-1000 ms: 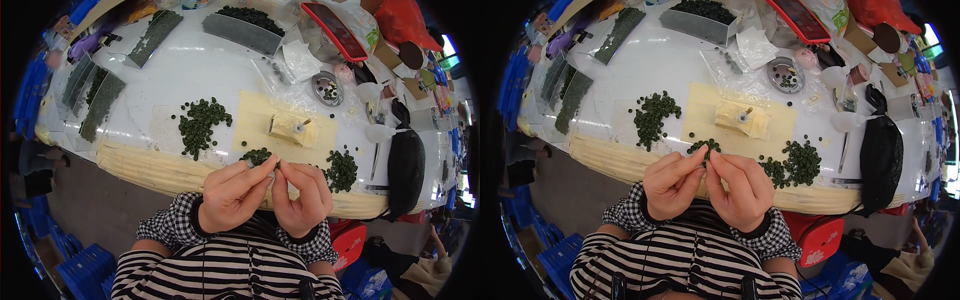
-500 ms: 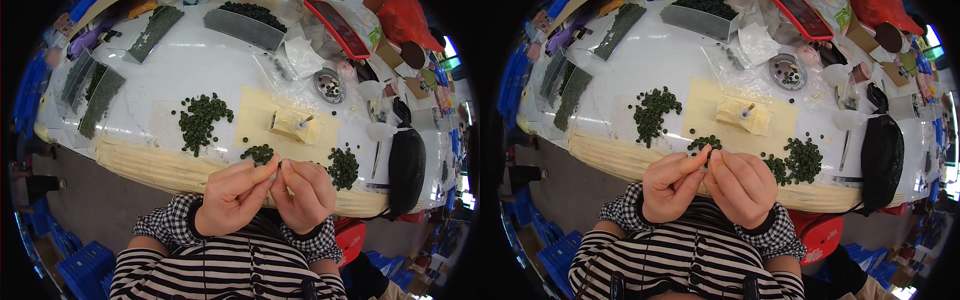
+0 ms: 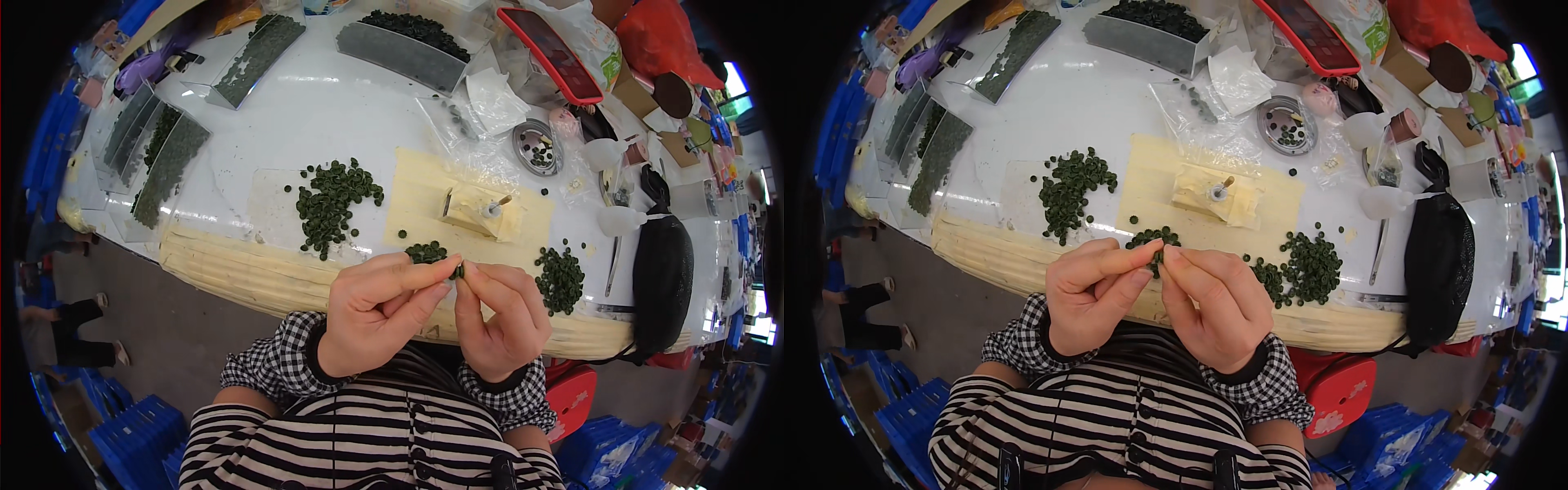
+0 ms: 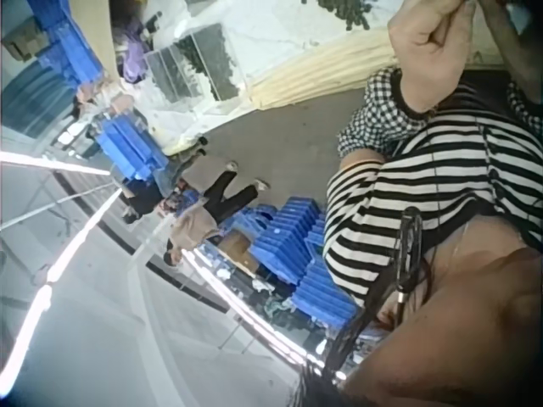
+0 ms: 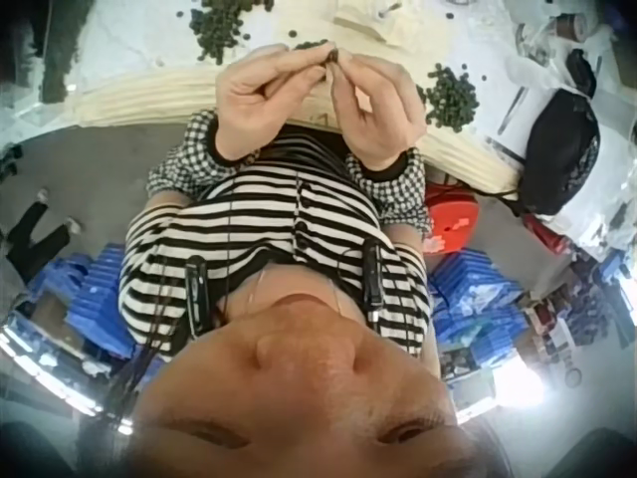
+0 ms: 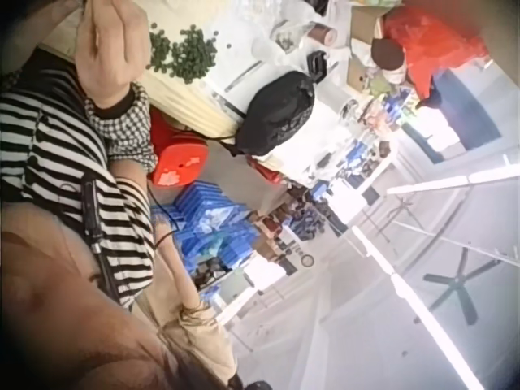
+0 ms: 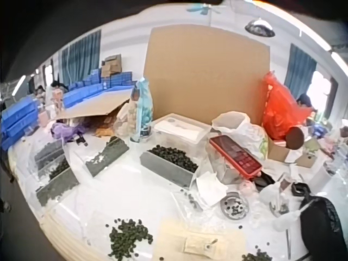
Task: Assembling and inspecting small green plastic components at a factory workbench.
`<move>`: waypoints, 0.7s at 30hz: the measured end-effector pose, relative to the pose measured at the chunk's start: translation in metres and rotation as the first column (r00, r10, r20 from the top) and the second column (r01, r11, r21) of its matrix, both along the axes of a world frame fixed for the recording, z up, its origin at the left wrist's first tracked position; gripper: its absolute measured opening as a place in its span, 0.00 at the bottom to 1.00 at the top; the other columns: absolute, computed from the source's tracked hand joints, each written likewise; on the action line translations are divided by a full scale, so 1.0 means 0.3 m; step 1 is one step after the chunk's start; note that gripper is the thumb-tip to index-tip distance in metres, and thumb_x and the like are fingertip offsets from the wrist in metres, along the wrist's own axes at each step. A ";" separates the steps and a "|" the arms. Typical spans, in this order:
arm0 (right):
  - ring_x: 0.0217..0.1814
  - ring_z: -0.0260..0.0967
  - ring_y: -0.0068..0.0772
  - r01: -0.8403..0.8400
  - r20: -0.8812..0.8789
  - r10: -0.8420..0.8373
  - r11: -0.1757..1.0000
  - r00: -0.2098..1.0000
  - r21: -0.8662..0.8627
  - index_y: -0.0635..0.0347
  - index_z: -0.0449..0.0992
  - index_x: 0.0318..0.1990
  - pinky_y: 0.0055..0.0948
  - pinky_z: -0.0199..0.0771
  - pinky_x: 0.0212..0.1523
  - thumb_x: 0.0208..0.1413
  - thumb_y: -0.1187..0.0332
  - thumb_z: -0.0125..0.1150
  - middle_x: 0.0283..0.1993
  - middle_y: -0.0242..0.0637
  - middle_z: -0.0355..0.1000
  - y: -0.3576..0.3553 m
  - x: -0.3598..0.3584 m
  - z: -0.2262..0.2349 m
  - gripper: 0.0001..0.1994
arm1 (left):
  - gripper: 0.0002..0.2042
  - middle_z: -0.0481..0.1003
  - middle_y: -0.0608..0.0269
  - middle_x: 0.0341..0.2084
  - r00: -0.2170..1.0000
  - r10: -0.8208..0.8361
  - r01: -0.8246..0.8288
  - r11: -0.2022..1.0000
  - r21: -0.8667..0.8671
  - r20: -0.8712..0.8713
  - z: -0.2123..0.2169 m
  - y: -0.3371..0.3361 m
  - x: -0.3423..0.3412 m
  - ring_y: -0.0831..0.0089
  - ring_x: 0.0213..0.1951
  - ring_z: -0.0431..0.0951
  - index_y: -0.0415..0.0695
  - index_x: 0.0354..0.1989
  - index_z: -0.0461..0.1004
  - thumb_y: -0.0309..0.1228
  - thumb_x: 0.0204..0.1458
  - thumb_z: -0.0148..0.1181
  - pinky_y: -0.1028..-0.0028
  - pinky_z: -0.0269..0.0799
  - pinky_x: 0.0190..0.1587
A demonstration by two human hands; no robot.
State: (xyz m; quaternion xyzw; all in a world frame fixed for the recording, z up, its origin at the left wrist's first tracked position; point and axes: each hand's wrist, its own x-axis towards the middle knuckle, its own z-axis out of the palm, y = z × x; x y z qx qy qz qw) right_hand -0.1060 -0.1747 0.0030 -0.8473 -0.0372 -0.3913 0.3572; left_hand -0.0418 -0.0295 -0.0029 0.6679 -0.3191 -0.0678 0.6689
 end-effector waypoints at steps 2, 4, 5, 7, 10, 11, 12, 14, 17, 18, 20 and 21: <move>0.31 0.74 0.34 -0.008 -0.008 0.008 1.000 1.000 0.004 0.67 0.79 0.37 0.25 0.74 0.32 0.41 0.85 0.66 0.32 0.44 0.75 0.000 0.000 0.001 0.12 | 0.15 0.57 0.75 0.13 1.000 0.015 -0.015 1.000 -0.020 -0.010 -0.008 -0.006 0.002 0.85 0.17 0.55 0.40 0.46 0.79 0.18 0.48 0.63 0.82 0.49 0.21; 0.31 0.74 0.34 -0.019 -0.015 0.019 1.000 1.000 0.012 0.67 0.79 0.37 0.25 0.74 0.33 0.42 0.85 0.66 0.32 0.44 0.76 0.000 -0.001 0.001 0.12 | 0.14 0.57 0.75 0.13 0.999 0.030 -0.030 0.999 -0.021 -0.016 -0.013 -0.008 0.005 0.85 0.17 0.55 0.40 0.45 0.79 0.18 0.48 0.64 0.81 0.49 0.21; 0.31 0.74 0.34 -0.026 -0.017 0.026 0.999 1.000 0.019 0.67 0.79 0.38 0.25 0.74 0.33 0.42 0.85 0.66 0.33 0.44 0.76 0.000 -0.002 0.000 0.13 | 0.14 0.57 0.75 0.13 0.999 0.036 -0.036 0.999 -0.014 -0.017 -0.015 -0.008 0.007 0.86 0.18 0.55 0.40 0.45 0.80 0.18 0.48 0.64 0.81 0.49 0.21; 0.32 0.75 0.34 -0.039 -0.022 0.040 0.999 0.999 0.033 0.67 0.79 0.38 0.25 0.74 0.33 0.42 0.85 0.65 0.33 0.45 0.76 -0.001 -0.003 -0.006 0.13 | 0.14 0.58 0.75 0.13 0.999 0.048 -0.048 0.999 -0.015 -0.014 -0.018 -0.011 0.011 0.85 0.18 0.55 0.41 0.44 0.80 0.18 0.47 0.64 0.81 0.49 0.21; 0.30 0.75 0.34 -0.052 -0.010 0.052 0.999 0.999 0.000 0.66 0.79 0.39 0.24 0.76 0.29 0.41 0.84 0.67 0.34 0.41 0.75 -0.005 -0.002 -0.010 0.15 | 0.13 0.58 0.74 0.13 0.998 0.070 -0.070 0.997 -0.025 0.004 -0.021 -0.012 0.012 0.85 0.18 0.55 0.41 0.42 0.81 0.18 0.46 0.65 0.81 0.49 0.21; 0.30 0.75 0.34 -0.053 -0.013 0.053 0.999 0.998 0.002 0.67 0.79 0.39 0.25 0.76 0.29 0.41 0.84 0.67 0.33 0.41 0.75 -0.007 -0.003 -0.011 0.14 | 0.13 0.58 0.74 0.13 0.997 0.075 -0.075 0.997 -0.018 0.016 -0.021 -0.013 0.013 0.85 0.17 0.55 0.41 0.42 0.81 0.18 0.46 0.65 0.81 0.49 0.21; 0.30 0.75 0.34 -0.054 -0.017 0.054 0.999 0.998 0.004 0.67 0.79 0.39 0.25 0.76 0.29 0.41 0.84 0.67 0.33 0.42 0.75 -0.008 -0.004 -0.011 0.14 | 0.13 0.58 0.74 0.13 0.996 0.079 -0.079 0.997 -0.012 0.028 -0.022 -0.013 0.013 0.85 0.17 0.55 0.41 0.42 0.81 0.19 0.46 0.66 0.81 0.49 0.21; 0.30 0.75 0.34 -0.060 -0.020 0.060 0.998 0.998 0.009 0.68 0.79 0.39 0.25 0.76 0.29 0.41 0.84 0.67 0.33 0.42 0.75 -0.009 -0.005 -0.011 0.14 | 0.13 0.58 0.74 0.13 0.996 0.079 -0.078 0.997 -0.012 0.038 -0.024 -0.014 0.015 0.85 0.17 0.56 0.41 0.42 0.81 0.19 0.45 0.66 0.81 0.49 0.21; 0.30 0.75 0.34 -0.072 -0.021 0.072 0.997 0.997 0.016 0.68 0.80 0.39 0.25 0.77 0.30 0.41 0.83 0.67 0.33 0.42 0.76 -0.010 -0.006 -0.011 0.13 | 0.13 0.58 0.73 0.13 0.995 0.082 -0.081 0.997 -0.013 0.059 -0.025 -0.014 0.017 0.84 0.17 0.56 0.41 0.42 0.81 0.19 0.45 0.66 0.81 0.49 0.20; 0.30 0.75 0.34 -0.076 -0.024 0.076 0.997 0.997 0.016 0.68 0.80 0.38 0.25 0.77 0.30 0.41 0.83 0.67 0.33 0.42 0.76 -0.011 -0.006 -0.010 0.13 | 0.13 0.59 0.73 0.13 0.994 0.084 -0.084 0.996 -0.012 0.068 -0.025 -0.014 0.017 0.84 0.17 0.56 0.41 0.42 0.81 0.19 0.45 0.67 0.81 0.49 0.20; 0.30 0.75 0.34 -0.079 -0.028 0.080 0.997 0.996 0.018 0.68 0.80 0.38 0.25 0.77 0.30 0.41 0.83 0.67 0.33 0.42 0.76 -0.011 -0.006 -0.009 0.13 | 0.13 0.59 0.73 0.13 0.994 0.086 -0.085 0.996 -0.009 0.068 -0.023 -0.014 0.016 0.84 0.17 0.56 0.41 0.41 0.81 0.19 0.45 0.67 0.80 0.49 0.20; 0.30 0.75 0.34 -0.080 -0.028 0.080 0.997 0.996 0.019 0.68 0.80 0.38 0.25 0.77 0.30 0.41 0.83 0.67 0.33 0.42 0.76 -0.011 -0.006 -0.009 0.13 | 0.13 0.59 0.73 0.13 0.994 0.086 -0.085 0.996 -0.008 0.067 -0.023 -0.014 0.016 0.84 0.17 0.56 0.41 0.41 0.81 0.19 0.45 0.67 0.80 0.49 0.20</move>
